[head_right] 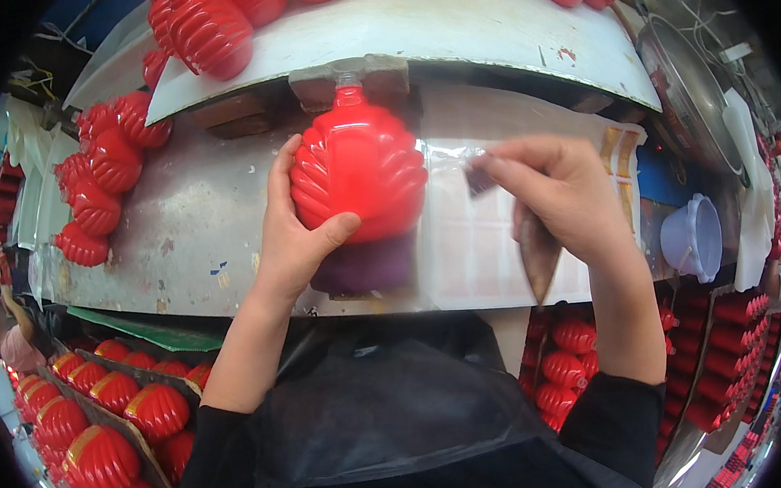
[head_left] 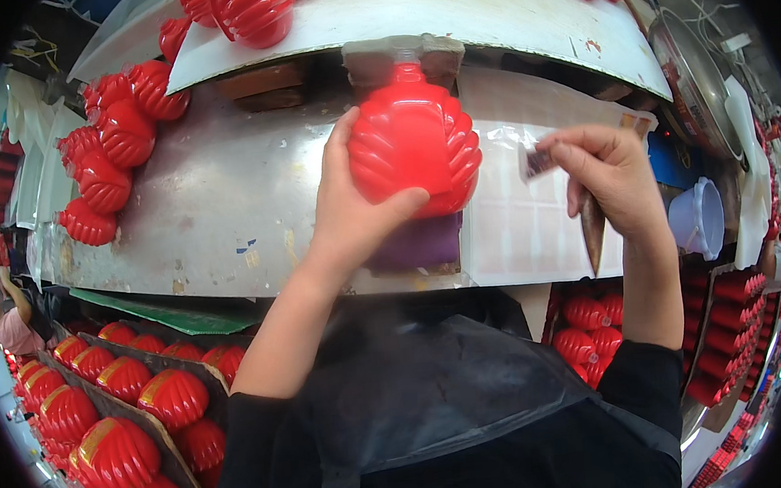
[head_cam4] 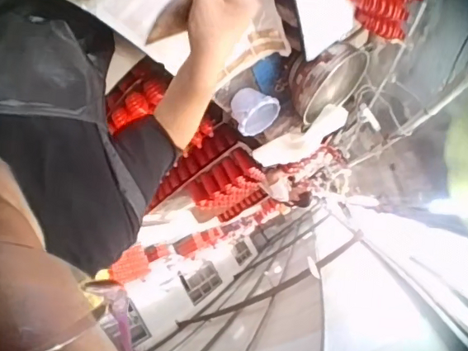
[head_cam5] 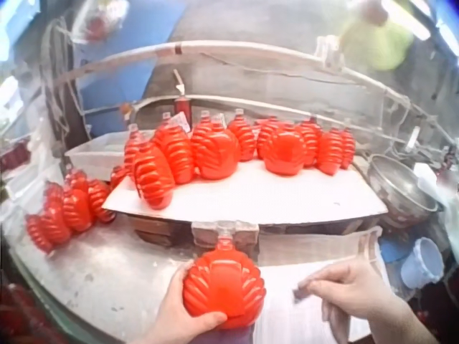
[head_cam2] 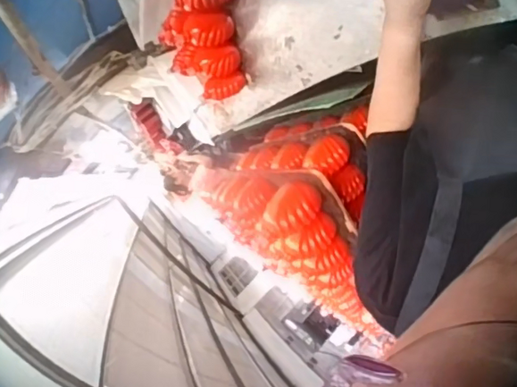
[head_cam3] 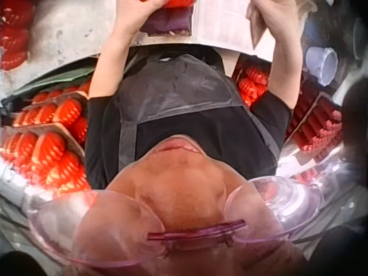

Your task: The person repeatedly picks up red ribbed plastic bottles, applies a yellow label to the front, and places the finished bottles onto a nearby tray. The task is performed by hand in a repetitive cycle.

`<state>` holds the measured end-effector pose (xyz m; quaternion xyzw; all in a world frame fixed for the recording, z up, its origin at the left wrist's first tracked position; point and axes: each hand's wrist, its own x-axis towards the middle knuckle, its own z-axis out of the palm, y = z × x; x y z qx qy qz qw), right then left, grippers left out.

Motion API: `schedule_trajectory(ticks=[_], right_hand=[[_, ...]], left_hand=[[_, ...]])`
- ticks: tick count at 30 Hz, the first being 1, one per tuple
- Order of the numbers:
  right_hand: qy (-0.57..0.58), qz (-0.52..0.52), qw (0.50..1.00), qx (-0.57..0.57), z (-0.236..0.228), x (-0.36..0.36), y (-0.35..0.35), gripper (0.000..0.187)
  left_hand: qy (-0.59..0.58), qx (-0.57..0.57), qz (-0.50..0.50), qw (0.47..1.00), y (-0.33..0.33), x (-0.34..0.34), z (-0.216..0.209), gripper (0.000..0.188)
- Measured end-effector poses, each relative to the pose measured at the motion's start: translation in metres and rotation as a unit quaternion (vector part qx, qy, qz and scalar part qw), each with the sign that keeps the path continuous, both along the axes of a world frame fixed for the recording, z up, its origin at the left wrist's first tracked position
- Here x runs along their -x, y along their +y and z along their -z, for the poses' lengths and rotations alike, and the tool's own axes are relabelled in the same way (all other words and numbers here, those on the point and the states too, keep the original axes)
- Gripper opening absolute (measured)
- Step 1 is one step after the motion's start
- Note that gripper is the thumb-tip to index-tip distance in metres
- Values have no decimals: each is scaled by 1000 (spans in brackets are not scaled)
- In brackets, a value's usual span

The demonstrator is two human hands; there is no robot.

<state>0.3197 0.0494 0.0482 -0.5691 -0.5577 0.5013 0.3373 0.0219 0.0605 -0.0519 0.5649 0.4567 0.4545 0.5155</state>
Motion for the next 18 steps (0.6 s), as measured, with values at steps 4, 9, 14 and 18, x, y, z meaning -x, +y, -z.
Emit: schedule_trajectory(ticks=[4,9,14,18], right_hand=[[-207,-108,888,-395,-22,62,26,16],[-472,-222,714,-467,-10,103,9,38],[-509,-189,675,-500,21,109,-4,41],[-548,-178,646,-501,30,111,-21,46]], left_hand=[[-53,-19,-12,998,13,0,-3,92],[-32,-46,-32,998,34,-2,-13,69],[111,-83,-49,989,53,-9,-23,61],[136,-114,-57,982,56,-11,-24,59]])
